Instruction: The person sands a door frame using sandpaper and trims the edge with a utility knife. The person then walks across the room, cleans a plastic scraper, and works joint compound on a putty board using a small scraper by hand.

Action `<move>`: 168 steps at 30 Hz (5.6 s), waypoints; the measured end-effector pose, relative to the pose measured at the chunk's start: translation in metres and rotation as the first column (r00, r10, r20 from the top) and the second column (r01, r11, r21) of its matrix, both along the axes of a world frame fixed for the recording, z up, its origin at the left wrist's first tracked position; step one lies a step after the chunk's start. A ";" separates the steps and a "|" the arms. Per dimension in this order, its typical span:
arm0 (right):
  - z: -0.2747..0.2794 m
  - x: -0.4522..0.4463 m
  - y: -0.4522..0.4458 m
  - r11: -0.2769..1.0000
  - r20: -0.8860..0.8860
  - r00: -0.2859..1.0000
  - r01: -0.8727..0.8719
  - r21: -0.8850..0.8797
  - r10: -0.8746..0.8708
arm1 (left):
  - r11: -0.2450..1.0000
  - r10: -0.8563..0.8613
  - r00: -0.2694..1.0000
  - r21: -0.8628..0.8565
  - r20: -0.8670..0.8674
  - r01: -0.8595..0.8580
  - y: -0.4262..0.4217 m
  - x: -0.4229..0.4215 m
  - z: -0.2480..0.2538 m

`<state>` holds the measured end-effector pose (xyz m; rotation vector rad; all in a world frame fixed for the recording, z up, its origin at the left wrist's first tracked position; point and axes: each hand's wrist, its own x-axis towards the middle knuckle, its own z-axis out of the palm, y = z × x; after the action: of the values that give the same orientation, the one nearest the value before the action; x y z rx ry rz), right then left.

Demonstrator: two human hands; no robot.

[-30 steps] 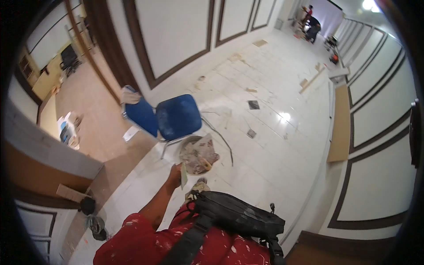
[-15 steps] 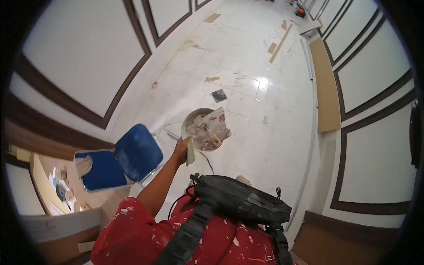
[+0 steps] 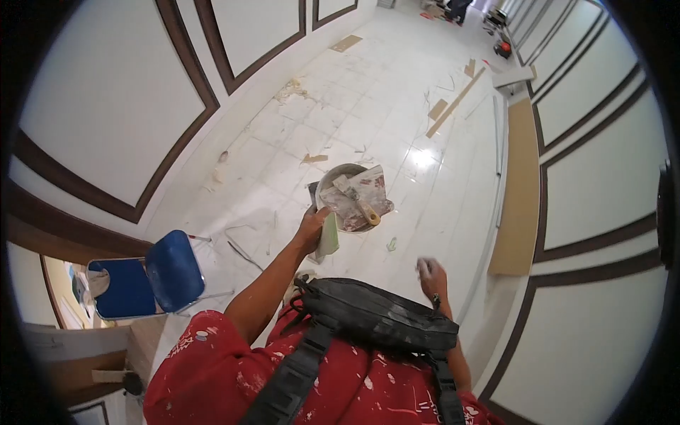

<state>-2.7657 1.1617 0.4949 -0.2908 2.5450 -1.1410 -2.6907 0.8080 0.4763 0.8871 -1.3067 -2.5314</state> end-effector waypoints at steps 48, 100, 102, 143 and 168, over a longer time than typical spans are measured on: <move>-0.089 -1.401 -0.269 0.672 0.668 0.643 0.307 -0.673 0.374 | 0.948 -0.299 0.909 0.202 0.290 0.247 -0.208 -1.327 -0.040; -0.325 -2.998 -0.589 0.651 0.781 0.602 0.661 -0.373 -0.164 | 0.992 0.104 0.972 0.089 -0.211 -0.087 -0.823 -2.989 -0.003; -0.289 -3.095 -0.659 0.710 0.757 0.640 0.594 -0.377 -0.134 | 0.979 0.167 0.962 0.150 -0.216 -0.136 -0.830 -3.037 -0.023; -0.187 -4.035 -1.872 0.625 0.621 0.603 0.245 -0.741 0.500 | 0.968 0.191 0.978 0.149 0.087 -0.202 -1.707 -3.906 -0.186; -0.215 -4.014 -1.991 0.565 0.744 0.573 0.759 -0.324 -0.343 | 0.872 -0.439 0.803 -0.025 0.402 0.489 -1.897 -4.116 -0.238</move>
<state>-6.7797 -0.8297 0.2803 0.7808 1.5959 -1.9282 -6.8069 -1.0887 0.2384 1.2083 -2.0091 -2.6555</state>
